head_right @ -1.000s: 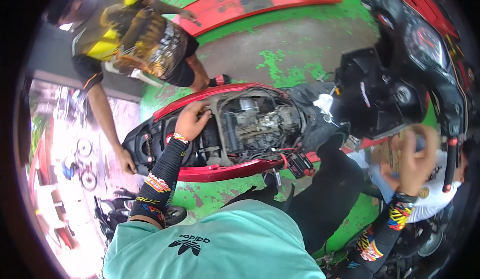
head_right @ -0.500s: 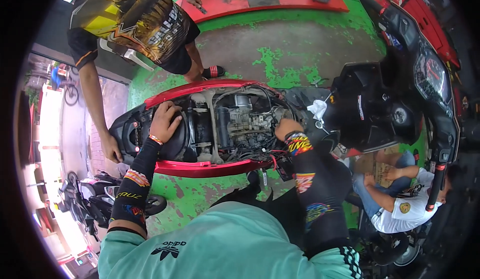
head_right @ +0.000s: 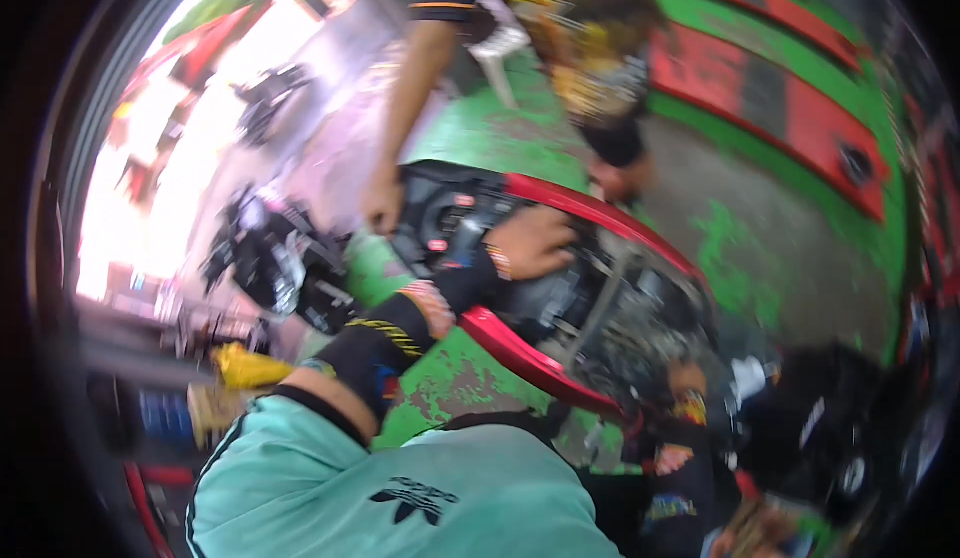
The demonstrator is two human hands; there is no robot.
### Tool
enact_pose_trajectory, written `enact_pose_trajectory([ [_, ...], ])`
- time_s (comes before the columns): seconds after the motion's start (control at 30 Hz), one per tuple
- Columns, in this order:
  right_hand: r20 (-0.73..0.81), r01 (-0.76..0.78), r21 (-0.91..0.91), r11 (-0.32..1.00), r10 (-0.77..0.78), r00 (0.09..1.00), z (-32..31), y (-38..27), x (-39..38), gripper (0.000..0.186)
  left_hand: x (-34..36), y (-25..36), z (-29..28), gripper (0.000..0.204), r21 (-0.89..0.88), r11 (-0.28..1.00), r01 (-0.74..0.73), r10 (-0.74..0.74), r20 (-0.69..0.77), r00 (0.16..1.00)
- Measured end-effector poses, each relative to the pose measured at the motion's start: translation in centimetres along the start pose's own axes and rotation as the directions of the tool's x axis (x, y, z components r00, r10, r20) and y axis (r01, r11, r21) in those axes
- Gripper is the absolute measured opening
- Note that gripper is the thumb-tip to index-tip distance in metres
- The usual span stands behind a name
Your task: Repairing or inspecting the engine components of a motorcycle.
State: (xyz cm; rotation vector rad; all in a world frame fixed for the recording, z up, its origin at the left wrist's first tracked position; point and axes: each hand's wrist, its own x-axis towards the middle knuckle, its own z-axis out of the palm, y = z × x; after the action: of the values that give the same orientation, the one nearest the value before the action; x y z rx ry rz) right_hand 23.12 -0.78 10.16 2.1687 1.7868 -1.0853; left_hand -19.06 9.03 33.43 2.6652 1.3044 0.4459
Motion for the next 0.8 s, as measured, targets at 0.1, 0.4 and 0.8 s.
enact_pose_trajectory([
  [0.1,-0.005,0.156,-0.303,0.94,-0.166,0.986,1.2,0.3,1.9,0.05,-0.5,0.0,-0.3,0.033,0.032,0.999,0.021,-0.02,-0.013,1.0],
  [0.4,0.113,0.081,-0.39,0.917,-0.04,0.993,0.3,0.4,4.3,0.054,-1.3,-0.8,0.3,0.031,-0.011,1.0,0.028,-0.028,-0.077,0.997],
  [0.8,0.556,0.526,-0.587,0.616,-0.165,0.814,-2.3,0.2,5.3,0.042,-1.2,-0.9,0.2,0.033,0.007,0.999,0.044,-0.043,-0.066,0.997],
])
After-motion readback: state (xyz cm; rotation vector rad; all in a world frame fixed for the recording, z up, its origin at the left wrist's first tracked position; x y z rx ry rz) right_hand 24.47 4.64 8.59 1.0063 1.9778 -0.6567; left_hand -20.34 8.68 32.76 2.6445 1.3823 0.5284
